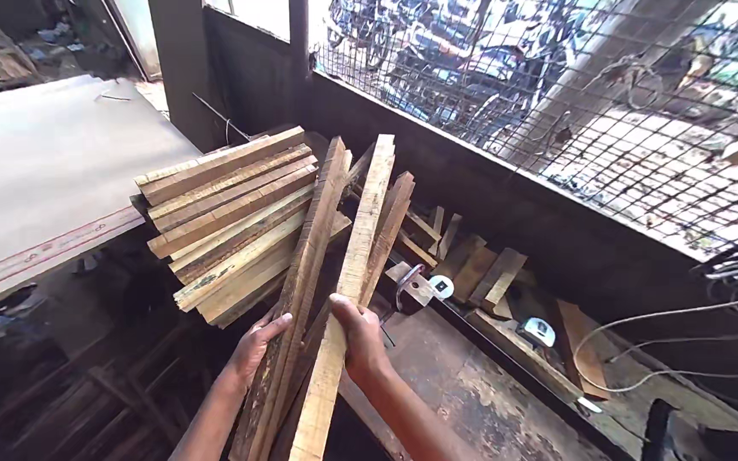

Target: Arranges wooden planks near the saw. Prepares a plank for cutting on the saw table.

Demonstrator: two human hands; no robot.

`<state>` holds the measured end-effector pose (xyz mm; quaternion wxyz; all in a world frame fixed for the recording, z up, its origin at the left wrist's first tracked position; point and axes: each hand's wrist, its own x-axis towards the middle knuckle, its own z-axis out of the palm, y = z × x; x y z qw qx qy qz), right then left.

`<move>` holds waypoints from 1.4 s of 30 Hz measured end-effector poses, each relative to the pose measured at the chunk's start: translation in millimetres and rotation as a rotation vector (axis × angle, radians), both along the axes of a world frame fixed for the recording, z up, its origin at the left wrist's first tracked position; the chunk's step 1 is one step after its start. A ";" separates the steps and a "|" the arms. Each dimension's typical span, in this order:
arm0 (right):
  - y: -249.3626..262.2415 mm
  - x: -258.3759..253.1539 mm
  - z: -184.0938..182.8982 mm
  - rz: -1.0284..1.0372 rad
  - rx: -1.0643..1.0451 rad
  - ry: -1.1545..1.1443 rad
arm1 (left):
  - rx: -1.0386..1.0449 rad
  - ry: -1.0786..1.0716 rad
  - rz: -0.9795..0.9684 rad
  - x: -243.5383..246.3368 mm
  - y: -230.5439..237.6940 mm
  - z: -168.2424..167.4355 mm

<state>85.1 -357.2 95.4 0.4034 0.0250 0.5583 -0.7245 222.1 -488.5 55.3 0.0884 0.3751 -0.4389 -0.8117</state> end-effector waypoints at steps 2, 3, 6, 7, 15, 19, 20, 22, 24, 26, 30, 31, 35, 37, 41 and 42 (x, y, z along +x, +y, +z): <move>-5.5 4.4 -0.2 0.015 0.030 -0.005 | -0.032 -0.012 -0.004 -0.6 3.2 5.8; -9.2 6.3 -0.4 0.027 0.052 -0.002 | -0.051 -0.013 -0.007 0.1 4.2 7.2; -22.3 9.3 2.4 0.086 0.178 0.061 | -0.103 -0.005 -0.037 3.1 5.6 9.1; -27.1 10.0 2.1 0.106 0.233 0.083 | -0.117 0.000 -0.047 3.8 7.1 10.5; -47.8 11.6 -17.4 0.191 0.332 0.167 | -0.207 -0.064 -0.125 5.3 7.8 19.1; -34.0 7.8 -15.8 0.211 0.134 0.024 | -0.190 -0.069 -0.118 4.5 4.3 15.9; -30.4 5.2 -18.8 0.206 0.065 -0.042 | -0.187 -0.063 -0.120 5.8 1.8 15.5; -22.5 -0.9 -24.3 0.190 -0.066 -0.179 | -0.168 -0.049 -0.125 9.1 -5.0 18.1; -13.7 -3.8 -22.4 0.130 -0.152 -0.275 | -0.114 -0.015 -0.120 12.2 -11.2 17.9; -8.6 -5.2 -20.2 0.089 -0.219 -0.316 | -0.079 0.007 -0.118 13.1 -13.3 15.8; -14.8 -0.9 -22.8 0.061 -0.205 -0.286 | -0.129 -0.015 -0.123 11.5 -7.1 13.6; -18.9 -0.1 -23.4 0.071 -0.175 -0.267 | -0.165 -0.036 -0.135 10.2 -4.7 13.6; -33.5 4.4 -30.2 0.158 -0.008 -0.128 | -0.298 -0.073 -0.260 8.2 -3.3 9.2; -34.4 8.7 -26.0 0.219 0.103 -0.043 | -0.301 -0.075 -0.275 10.4 -4.3 10.8; -50.2 10.2 -25.6 0.302 0.299 0.073 | -0.349 -0.049 -0.407 17.2 -21.4 2.9; -55.8 10.4 -28.0 0.319 0.341 0.095 | -0.353 -0.071 -0.439 18.0 -25.7 2.9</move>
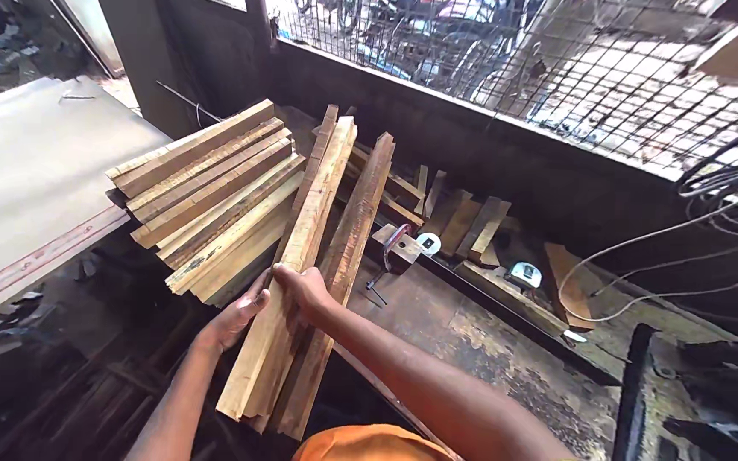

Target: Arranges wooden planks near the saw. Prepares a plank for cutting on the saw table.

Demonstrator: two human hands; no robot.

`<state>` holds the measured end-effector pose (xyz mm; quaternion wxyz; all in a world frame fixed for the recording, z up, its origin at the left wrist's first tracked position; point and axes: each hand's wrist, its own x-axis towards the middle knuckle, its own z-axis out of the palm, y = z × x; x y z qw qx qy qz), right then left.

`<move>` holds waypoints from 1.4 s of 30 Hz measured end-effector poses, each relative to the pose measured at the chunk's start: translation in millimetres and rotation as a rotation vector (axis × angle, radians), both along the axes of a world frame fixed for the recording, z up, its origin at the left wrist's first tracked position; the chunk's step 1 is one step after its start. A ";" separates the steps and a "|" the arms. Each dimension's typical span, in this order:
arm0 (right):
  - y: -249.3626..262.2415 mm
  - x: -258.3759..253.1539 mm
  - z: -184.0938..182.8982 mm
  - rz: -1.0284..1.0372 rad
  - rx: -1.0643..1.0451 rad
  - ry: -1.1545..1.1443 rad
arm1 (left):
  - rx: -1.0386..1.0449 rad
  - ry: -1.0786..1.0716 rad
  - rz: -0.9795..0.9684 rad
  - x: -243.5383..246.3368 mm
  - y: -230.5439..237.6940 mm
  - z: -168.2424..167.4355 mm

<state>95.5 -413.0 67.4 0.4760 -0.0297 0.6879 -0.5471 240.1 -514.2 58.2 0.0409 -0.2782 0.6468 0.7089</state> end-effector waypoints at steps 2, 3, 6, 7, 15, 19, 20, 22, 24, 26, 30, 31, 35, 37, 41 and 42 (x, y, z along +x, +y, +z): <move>-7.4 -1.7 -5.3 0.041 0.000 -0.010 | 0.001 -0.045 -0.008 -1.3 -4.7 5.5; -8.7 -2.7 -5.3 0.054 -0.025 -0.035 | 0.003 -0.060 -0.010 -2.5 -6.2 9.1; -8.4 -9.3 -2.7 0.138 -0.089 -0.149 | -0.019 -0.064 -0.059 -4.0 -18.3 8.2; -9.5 -12.4 -4.8 0.178 -0.099 -0.172 | -0.029 -0.056 -0.074 -3.8 -23.6 5.4; -17.8 -8.9 -24.9 0.099 0.011 -0.248 | -0.420 -0.184 -0.100 4.3 -32.6 -20.9; -25.9 -5.4 -28.6 0.011 0.020 -0.319 | -0.618 -0.222 0.015 18.6 -18.9 -30.0; -27.5 -4.7 -28.9 -0.006 0.029 -0.330 | -0.675 -0.194 0.083 26.8 -10.1 -30.7; -28.4 -2.8 -30.1 -0.025 0.036 -0.334 | -0.798 -0.066 0.310 52.1 16.3 -33.5; -28.9 -1.4 -30.6 -0.055 0.016 -0.359 | -0.839 0.060 0.581 83.2 51.2 -36.9; -29.9 1.0 -29.1 -0.103 0.004 -0.399 | -0.786 0.056 0.786 114.4 94.2 -49.7; -34.0 12.7 -18.8 -0.184 0.047 -0.400 | -0.298 -0.091 0.917 152.5 163.4 -88.8; -34.5 16.4 -15.3 -0.194 0.052 -0.387 | -0.158 -0.066 0.890 157.9 170.7 -94.4; -34.1 19.9 -12.1 -0.195 0.047 -0.347 | 0.108 0.046 0.825 164.2 173.7 -100.5; -32.9 18.7 -15.3 -0.165 0.033 -0.343 | 0.154 0.070 0.878 163.7 168.5 -99.1; -30.4 18.6 -18.6 -0.152 0.033 -0.283 | 0.195 0.118 0.962 163.1 167.8 -102.1; -30.0 18.7 -19.9 -0.151 0.031 -0.276 | 0.217 0.131 1.008 161.8 169.7 -104.1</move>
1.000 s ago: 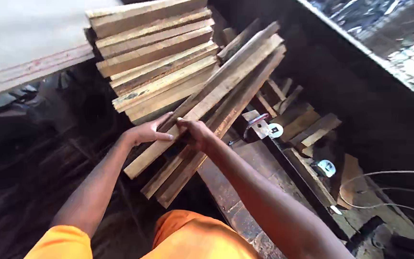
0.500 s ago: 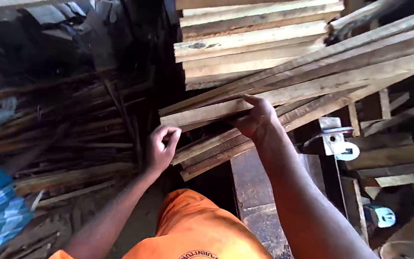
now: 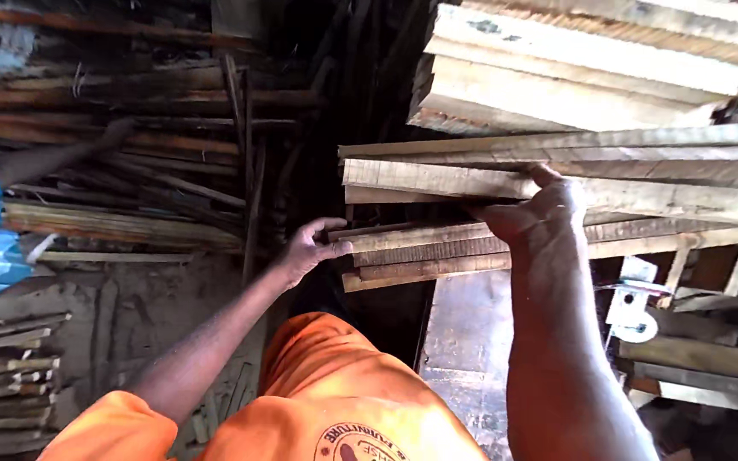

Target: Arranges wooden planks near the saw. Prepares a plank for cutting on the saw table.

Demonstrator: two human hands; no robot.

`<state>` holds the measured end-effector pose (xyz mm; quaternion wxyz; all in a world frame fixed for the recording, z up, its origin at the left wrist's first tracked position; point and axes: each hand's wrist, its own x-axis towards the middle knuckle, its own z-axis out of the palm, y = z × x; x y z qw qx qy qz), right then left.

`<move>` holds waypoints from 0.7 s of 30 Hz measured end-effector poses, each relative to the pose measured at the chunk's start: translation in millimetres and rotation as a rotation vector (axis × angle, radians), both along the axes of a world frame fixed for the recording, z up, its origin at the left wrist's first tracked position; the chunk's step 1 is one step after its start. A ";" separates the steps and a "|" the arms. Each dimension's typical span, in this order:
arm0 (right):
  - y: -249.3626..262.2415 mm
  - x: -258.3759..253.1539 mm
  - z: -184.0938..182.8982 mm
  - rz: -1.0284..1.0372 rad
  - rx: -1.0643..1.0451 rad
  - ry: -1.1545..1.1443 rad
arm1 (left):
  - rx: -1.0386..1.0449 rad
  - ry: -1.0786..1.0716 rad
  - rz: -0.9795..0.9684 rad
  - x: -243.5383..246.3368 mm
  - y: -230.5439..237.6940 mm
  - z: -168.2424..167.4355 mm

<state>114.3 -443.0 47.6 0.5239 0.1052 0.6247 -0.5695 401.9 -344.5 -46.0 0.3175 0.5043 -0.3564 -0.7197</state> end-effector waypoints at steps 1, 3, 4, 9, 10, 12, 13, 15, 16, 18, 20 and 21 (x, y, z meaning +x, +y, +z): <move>-0.1 -0.8 -2.9 0.000 -0.002 0.005 | 0.033 0.031 0.075 -2.6 3.1 -2.7; -0.7 -2.2 -9.0 -0.002 -0.004 0.010 | 0.151 0.118 0.295 -12.6 14.0 -7.6; -1.4 -1.8 -10.8 -0.004 -0.004 0.008 | 0.220 0.193 0.400 -18.2 20.7 -9.0; 0.4 9.7 -4.4 0.018 0.005 0.022 | 0.365 0.485 0.560 -31.4 38.5 -4.6; 2.4 10.9 -3.3 0.032 0.009 0.038 | 0.364 0.495 0.521 -28.7 38.1 -2.9; 4.3 9.2 -6.4 0.066 0.012 0.061 | 0.354 0.501 0.445 -21.3 37.9 1.0; 4.6 9.2 -6.9 0.089 0.005 0.078 | 0.324 0.489 0.411 -18.5 37.4 3.7; 9.3 10.9 -3.6 0.142 -0.017 0.120 | 0.273 0.436 0.387 -18.3 36.5 6.4; 12.3 12.8 -0.3 0.161 -0.029 0.133 | 0.269 0.413 0.398 -19.3 36.0 6.2; 17.8 14.0 4.4 0.215 -0.059 0.170 | 0.244 0.393 0.407 -19.6 35.5 2.5; 26.9 11.0 6.2 0.361 -0.099 0.299 | 0.219 0.383 0.405 -19.3 38.0 0.1; 27.5 8.2 4.8 0.404 -0.102 0.351 | 0.210 0.379 0.402 -19.1 39.6 -0.2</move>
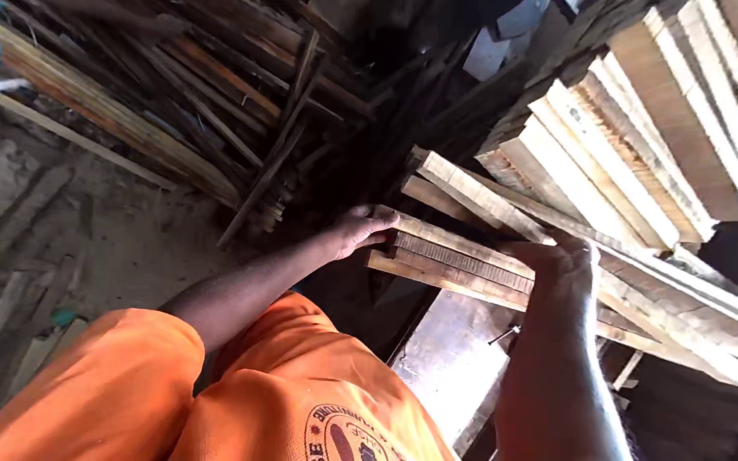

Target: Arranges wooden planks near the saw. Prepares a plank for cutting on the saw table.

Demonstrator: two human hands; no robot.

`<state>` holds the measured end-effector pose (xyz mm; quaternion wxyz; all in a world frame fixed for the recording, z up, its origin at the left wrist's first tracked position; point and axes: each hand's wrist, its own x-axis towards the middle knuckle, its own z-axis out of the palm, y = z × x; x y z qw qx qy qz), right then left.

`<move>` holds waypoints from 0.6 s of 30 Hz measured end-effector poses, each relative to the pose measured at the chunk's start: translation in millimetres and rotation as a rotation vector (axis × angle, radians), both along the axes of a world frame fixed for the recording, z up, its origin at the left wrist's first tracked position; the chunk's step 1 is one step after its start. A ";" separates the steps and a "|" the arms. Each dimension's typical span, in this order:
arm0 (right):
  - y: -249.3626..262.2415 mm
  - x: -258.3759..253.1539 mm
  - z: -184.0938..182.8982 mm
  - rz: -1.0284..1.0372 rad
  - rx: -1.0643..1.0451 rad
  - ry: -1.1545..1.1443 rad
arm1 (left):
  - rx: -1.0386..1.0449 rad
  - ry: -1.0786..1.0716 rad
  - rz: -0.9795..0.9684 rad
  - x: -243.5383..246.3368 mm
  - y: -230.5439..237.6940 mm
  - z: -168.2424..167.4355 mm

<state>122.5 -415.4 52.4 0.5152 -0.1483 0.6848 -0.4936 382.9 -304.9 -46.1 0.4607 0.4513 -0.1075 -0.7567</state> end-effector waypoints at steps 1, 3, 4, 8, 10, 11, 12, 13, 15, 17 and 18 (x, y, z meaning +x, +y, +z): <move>-0.6 -0.4 -0.9 0.017 0.009 0.044 | -0.007 -0.007 -0.001 0.0 1.3 -0.4; 0.7 -0.3 -1.2 0.044 0.016 0.128 | -0.017 -0.022 0.017 -2.8 3.6 -3.9; 1.8 -2.9 -2.3 0.055 0.010 0.160 | -0.027 -0.032 0.028 -4.6 5.3 -6.4; 7.8 -12.4 4.8 0.075 -0.008 0.217 | -0.013 -0.137 0.068 -11.0 13.9 -11.4; 13.7 -11.3 18.3 0.061 -0.048 0.185 | 0.000 -0.273 0.001 -12.7 21.8 -10.8; 16.4 -11.1 27.4 0.058 -0.065 0.141 | -0.005 -0.314 -0.055 -12.4 26.7 -5.6; 21.6 -9.6 38.1 0.049 -0.084 0.099 | -0.013 -0.333 -0.111 -12.5 30.7 -0.9; 27.2 -8.6 47.5 0.031 -0.091 0.070 | -0.022 -0.339 -0.163 -13.4 34.3 2.7; 40.1 -9.4 63.1 -0.009 -0.075 0.007 | -0.088 -0.338 -0.237 -15.4 38.6 5.6; 57.3 -22.6 70.3 0.030 -0.061 -0.033 | -0.146 -0.357 -0.248 -19.5 37.1 2.1; 69.3 -32.2 72.1 0.080 -0.069 -0.071 | -0.159 -0.390 -0.235 -21.7 34.4 -0.9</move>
